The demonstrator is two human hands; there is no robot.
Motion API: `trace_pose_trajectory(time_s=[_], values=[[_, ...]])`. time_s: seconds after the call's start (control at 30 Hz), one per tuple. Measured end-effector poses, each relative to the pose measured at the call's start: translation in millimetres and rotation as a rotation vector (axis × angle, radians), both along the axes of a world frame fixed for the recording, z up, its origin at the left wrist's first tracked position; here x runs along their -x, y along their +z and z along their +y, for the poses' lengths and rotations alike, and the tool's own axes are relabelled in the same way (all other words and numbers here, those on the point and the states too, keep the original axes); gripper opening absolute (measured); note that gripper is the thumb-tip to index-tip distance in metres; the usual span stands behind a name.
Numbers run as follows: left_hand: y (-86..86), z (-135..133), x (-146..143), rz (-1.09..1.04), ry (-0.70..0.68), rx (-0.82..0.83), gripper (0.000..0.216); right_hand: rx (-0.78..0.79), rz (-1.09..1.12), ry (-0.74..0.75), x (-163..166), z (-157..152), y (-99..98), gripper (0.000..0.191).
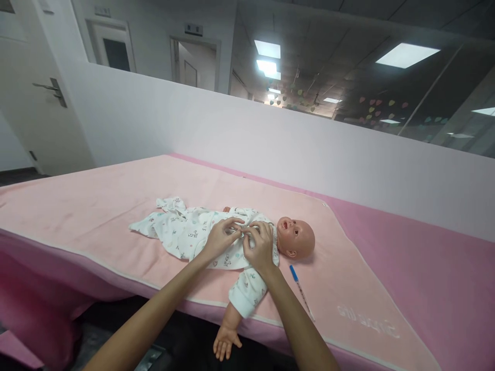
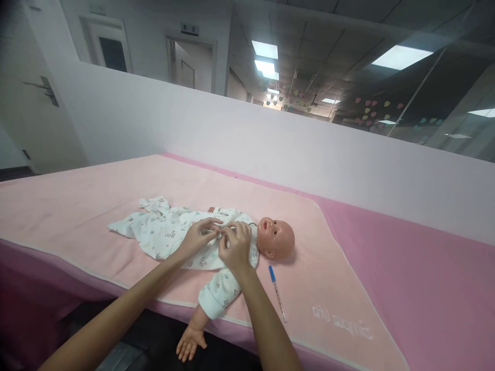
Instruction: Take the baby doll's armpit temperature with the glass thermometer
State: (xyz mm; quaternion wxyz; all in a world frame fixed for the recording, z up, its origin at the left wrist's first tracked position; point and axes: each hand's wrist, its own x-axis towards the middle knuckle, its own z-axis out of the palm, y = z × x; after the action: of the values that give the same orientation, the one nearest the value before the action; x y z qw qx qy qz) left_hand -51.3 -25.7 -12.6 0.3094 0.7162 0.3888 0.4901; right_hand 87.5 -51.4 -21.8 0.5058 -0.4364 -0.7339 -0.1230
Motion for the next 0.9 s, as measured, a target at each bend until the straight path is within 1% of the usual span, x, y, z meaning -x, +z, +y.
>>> trace_pose_trajectory(time_s=[0.2,0.3,0.4,0.47,0.57,0.67,0.77,0.83,0.9], values=[[-1.0,0.6,-1.0,-0.092,-0.036,0.091,0.029,0.048,0.020,0.023,1.1,-0.9,3.1,0.007],[0.8,1.7,-0.3,-0.140,-0.073,0.157,0.029,0.067,-0.009,0.028,1.8,-0.3,3.4,0.009],[5.9,0.7,3.4,-0.140,-0.096,0.176,0.033,0.080,-0.047,0.045,1.6,1.3,1.9,0.012],[9.4,-1.6,8.7,-0.103,-0.079,0.144,0.035,0.089,-0.056,0.045,0.9,2.7,0.2,0.014],[11.1,-6.8,20.9,-0.001,-0.009,0.076,0.036,0.097,-0.044,0.020,0.4,4.0,-0.2,0.017],[6.6,-12.9,36.5,0.100,0.046,0.022,0.036,0.081,-0.065,0.030,3.6,3.7,4.9,0.016],[-1.0,-19.3,51.3,0.159,0.108,-0.014,0.036,0.029,-0.163,0.102,13.1,5.4,12.5,0.013],[-4.7,-23.2,58.7,0.200,0.139,-0.046,0.032,0.006,-0.234,0.135,21.3,8.7,15.7,0.010],[-5.4,-26.1,63.6,0.256,0.166,-0.096,0.028,0.007,-0.280,0.134,28.3,12.7,16.2,0.008]])
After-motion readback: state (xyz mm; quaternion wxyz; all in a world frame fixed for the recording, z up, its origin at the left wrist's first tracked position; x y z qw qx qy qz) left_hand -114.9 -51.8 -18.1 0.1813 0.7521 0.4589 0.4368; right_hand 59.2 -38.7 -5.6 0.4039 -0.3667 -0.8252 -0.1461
